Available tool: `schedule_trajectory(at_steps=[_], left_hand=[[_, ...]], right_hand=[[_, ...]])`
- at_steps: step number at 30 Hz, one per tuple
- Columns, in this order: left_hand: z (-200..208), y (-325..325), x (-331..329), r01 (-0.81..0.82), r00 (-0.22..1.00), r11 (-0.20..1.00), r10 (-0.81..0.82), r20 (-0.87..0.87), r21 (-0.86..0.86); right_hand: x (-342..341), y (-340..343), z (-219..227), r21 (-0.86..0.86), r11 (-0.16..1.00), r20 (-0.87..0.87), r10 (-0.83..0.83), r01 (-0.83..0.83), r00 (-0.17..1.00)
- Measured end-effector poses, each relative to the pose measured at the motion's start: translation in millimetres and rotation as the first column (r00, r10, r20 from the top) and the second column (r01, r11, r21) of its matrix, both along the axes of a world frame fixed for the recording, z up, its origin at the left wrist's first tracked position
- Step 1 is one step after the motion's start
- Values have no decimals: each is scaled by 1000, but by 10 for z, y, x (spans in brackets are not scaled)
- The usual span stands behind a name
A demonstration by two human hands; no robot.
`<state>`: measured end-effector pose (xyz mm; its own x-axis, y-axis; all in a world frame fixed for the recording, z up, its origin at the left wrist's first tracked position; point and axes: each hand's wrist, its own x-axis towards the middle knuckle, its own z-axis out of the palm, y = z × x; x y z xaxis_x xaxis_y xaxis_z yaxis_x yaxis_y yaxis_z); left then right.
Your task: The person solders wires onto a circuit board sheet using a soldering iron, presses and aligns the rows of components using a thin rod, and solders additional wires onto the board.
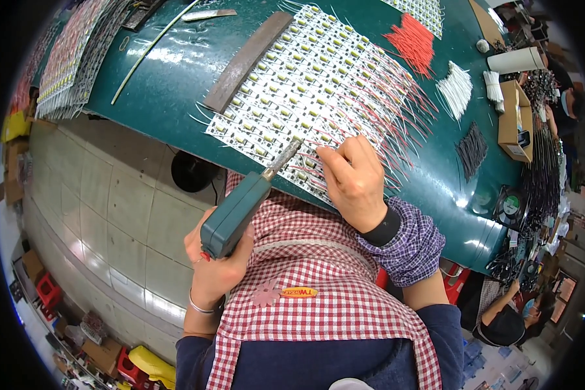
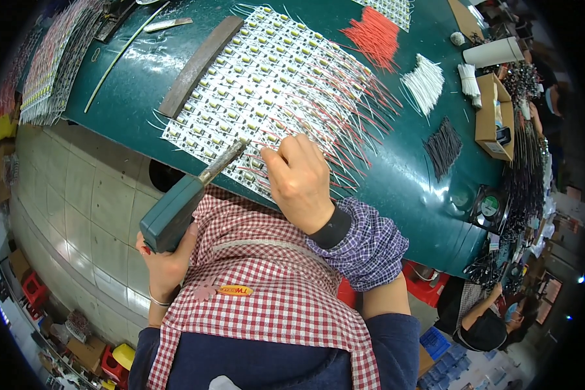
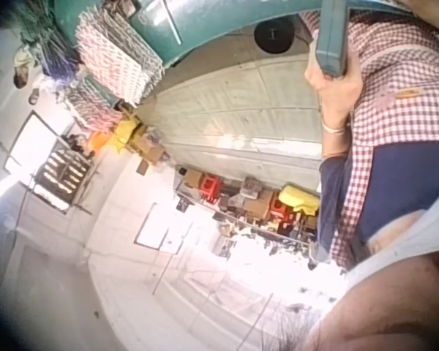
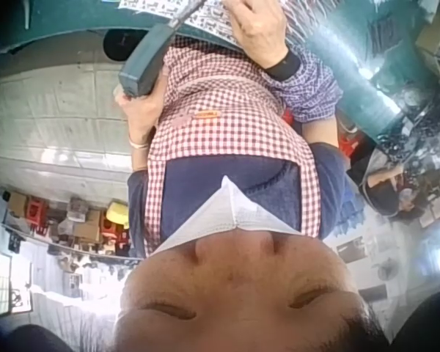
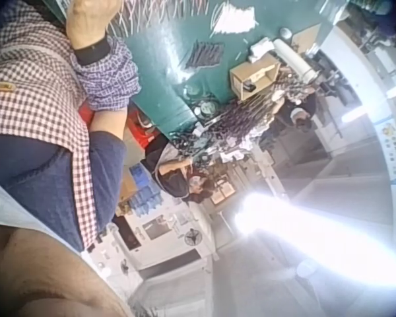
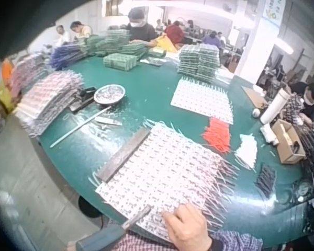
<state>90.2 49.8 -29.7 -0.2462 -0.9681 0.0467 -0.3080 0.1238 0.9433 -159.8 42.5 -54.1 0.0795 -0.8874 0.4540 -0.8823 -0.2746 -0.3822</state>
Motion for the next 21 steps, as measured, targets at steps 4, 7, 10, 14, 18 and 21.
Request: schedule_trajectory(at_steps=[4, 7, 10, 14, 18, 21], left_hand=[[35, -20, -14, 23, 999, 1000, -23, 34, 1], [51, -26, -14, 42, 996, 999, -41, 83, -14], [29, -21, -13, 34, 996, 999, -34, 84, -8], [6, 0, 15, 5, 999, 999, -3, 53, -32], [-24, 7, 29, 11, 998, 992, -2, 71, -127], [7, 1, 17, 6, 999, 996, -2, 43, -92]], right_hand=[[11, -17, 1, -26, 1000, 22, -3, 3, 1000], [12, -15, -6, -28, 1000, 14, -2, 2, 1000], [20, -14, 4, -25, 1000, -10, -2, 2, 1000], [21, -15, 2, -22, 1000, -16, 3, -4, 1000], [26, -18, 11, -29, 1000, -26, 10, -11, 1000], [25, -17, 14, -26, 1000, -40, 17, -18, 999]])
